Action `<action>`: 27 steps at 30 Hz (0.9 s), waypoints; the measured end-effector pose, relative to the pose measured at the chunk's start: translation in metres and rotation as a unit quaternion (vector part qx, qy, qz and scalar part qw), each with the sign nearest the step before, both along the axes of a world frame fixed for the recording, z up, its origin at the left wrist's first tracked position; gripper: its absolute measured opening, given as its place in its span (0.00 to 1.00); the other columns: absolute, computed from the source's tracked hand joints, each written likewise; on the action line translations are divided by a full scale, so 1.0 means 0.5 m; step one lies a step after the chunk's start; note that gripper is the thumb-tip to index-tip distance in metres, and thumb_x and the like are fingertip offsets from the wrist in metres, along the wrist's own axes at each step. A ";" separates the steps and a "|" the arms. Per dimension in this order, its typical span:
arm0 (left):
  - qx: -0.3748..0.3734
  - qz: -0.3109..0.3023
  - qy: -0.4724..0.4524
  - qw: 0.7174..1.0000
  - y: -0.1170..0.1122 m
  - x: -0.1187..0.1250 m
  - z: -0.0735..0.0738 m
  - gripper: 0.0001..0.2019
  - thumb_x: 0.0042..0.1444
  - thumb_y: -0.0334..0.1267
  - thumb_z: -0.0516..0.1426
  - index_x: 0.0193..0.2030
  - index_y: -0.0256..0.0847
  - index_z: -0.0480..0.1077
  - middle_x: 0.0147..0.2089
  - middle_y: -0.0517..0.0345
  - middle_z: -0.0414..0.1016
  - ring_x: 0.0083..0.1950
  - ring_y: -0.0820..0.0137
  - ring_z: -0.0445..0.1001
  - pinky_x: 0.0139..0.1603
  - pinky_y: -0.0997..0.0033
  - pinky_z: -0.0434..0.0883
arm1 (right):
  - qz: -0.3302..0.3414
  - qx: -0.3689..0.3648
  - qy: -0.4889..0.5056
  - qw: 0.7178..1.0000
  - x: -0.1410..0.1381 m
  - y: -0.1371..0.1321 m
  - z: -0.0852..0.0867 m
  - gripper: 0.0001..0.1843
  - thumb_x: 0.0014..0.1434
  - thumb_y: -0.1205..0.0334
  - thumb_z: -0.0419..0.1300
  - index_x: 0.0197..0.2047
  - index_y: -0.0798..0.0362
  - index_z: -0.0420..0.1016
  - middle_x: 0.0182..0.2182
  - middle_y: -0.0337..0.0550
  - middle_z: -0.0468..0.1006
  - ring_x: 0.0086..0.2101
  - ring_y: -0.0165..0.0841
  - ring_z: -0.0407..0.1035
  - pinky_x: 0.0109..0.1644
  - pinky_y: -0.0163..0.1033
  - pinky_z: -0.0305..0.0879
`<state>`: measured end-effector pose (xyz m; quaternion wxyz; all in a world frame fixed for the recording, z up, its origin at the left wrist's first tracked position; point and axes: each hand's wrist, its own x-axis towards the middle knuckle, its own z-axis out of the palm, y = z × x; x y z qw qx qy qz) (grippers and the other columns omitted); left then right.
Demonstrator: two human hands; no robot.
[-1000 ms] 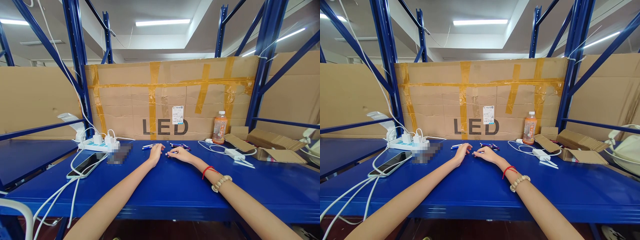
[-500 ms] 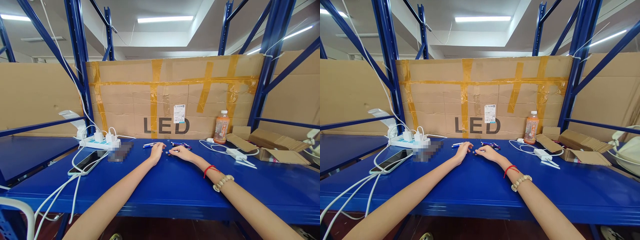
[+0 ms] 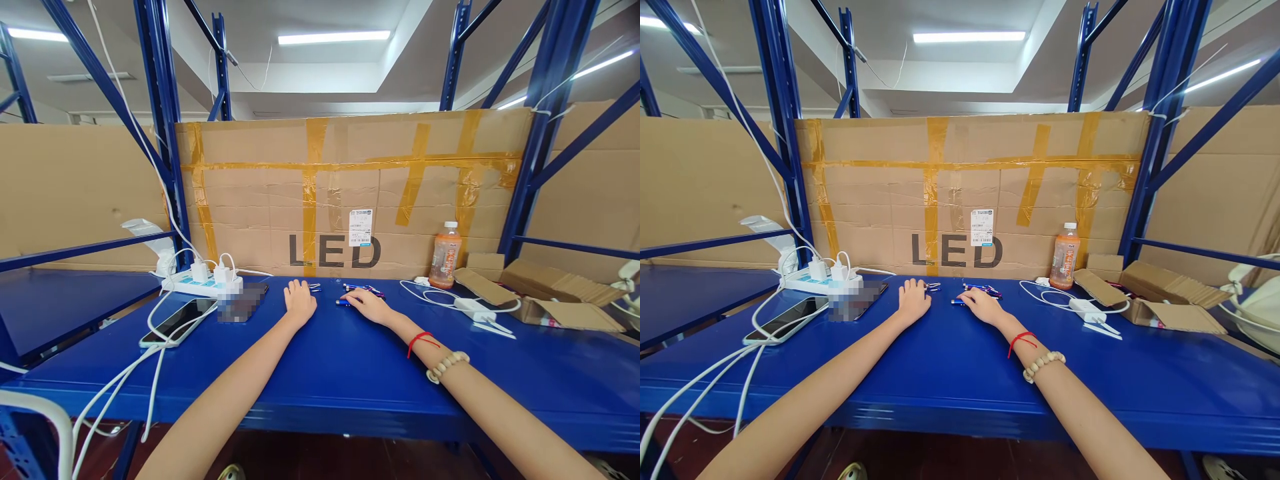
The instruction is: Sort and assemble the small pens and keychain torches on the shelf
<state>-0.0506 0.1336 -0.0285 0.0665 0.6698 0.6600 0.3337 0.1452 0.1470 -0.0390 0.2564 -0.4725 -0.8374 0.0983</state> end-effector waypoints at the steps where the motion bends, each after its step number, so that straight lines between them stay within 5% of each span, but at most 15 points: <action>1: -0.009 0.019 0.017 1.000 0.001 -0.003 -0.001 0.19 0.50 0.32 0.48 0.49 0.27 0.63 0.57 0.35 0.57 0.62 0.53 0.51 0.62 0.53 0.49 | -0.017 0.008 -0.007 1.000 0.006 0.000 0.000 0.15 0.62 0.61 0.46 0.45 0.54 0.71 0.44 0.46 0.70 0.46 0.35 0.62 0.52 0.40 0.54; 4: -0.029 0.057 0.059 0.996 0.005 -0.005 -0.006 0.22 0.51 0.36 0.47 0.52 0.24 0.61 0.57 0.34 0.56 0.62 0.51 0.51 0.61 0.53 0.52 | -0.083 0.023 -0.022 0.996 0.022 -0.001 0.000 0.16 0.58 0.69 0.49 0.49 0.53 0.68 0.46 0.47 0.68 0.47 0.35 0.62 0.50 0.41 0.56; 10: -0.028 0.070 0.123 0.990 0.010 -0.011 -0.007 0.21 0.53 0.35 0.43 0.51 0.29 0.62 0.57 0.42 0.58 0.61 0.57 0.53 0.62 0.57 0.53 | -0.160 0.034 -0.050 0.985 0.025 -0.010 0.007 0.13 0.56 0.72 0.50 0.37 0.49 0.74 0.43 0.43 0.68 0.47 0.36 0.60 0.49 0.43 0.54; 17: -0.020 0.034 0.149 0.988 -0.005 -0.006 0.000 0.21 0.53 0.30 0.42 0.53 0.25 0.59 0.57 0.37 0.58 0.62 0.54 0.51 0.62 0.56 0.52 | -0.194 0.071 -0.043 0.977 0.019 -0.015 0.014 0.23 0.52 0.77 0.48 0.47 0.51 0.71 0.45 0.46 0.67 0.48 0.38 0.57 0.49 0.45 0.52; 22: -0.007 -0.081 0.155 0.985 -0.020 0.016 0.007 0.17 0.53 0.29 0.42 0.46 0.30 0.65 0.51 0.41 0.65 0.57 0.57 0.59 0.60 0.54 0.55 | -0.140 0.073 -0.024 0.987 0.010 -0.016 0.012 0.24 0.50 0.73 0.52 0.50 0.50 0.68 0.45 0.43 0.68 0.47 0.35 0.59 0.49 0.40 0.56; 27: 0.014 -0.259 0.148 0.954 -0.034 0.037 0.009 0.10 0.54 0.36 0.47 0.41 0.42 0.65 0.46 0.57 0.69 0.50 0.69 0.65 0.55 0.63 0.61 | 0.006 0.118 -0.012 0.993 -0.007 -0.014 0.005 0.26 0.45 0.71 0.55 0.50 0.53 0.68 0.49 0.45 0.66 0.49 0.37 0.59 0.53 0.43 0.54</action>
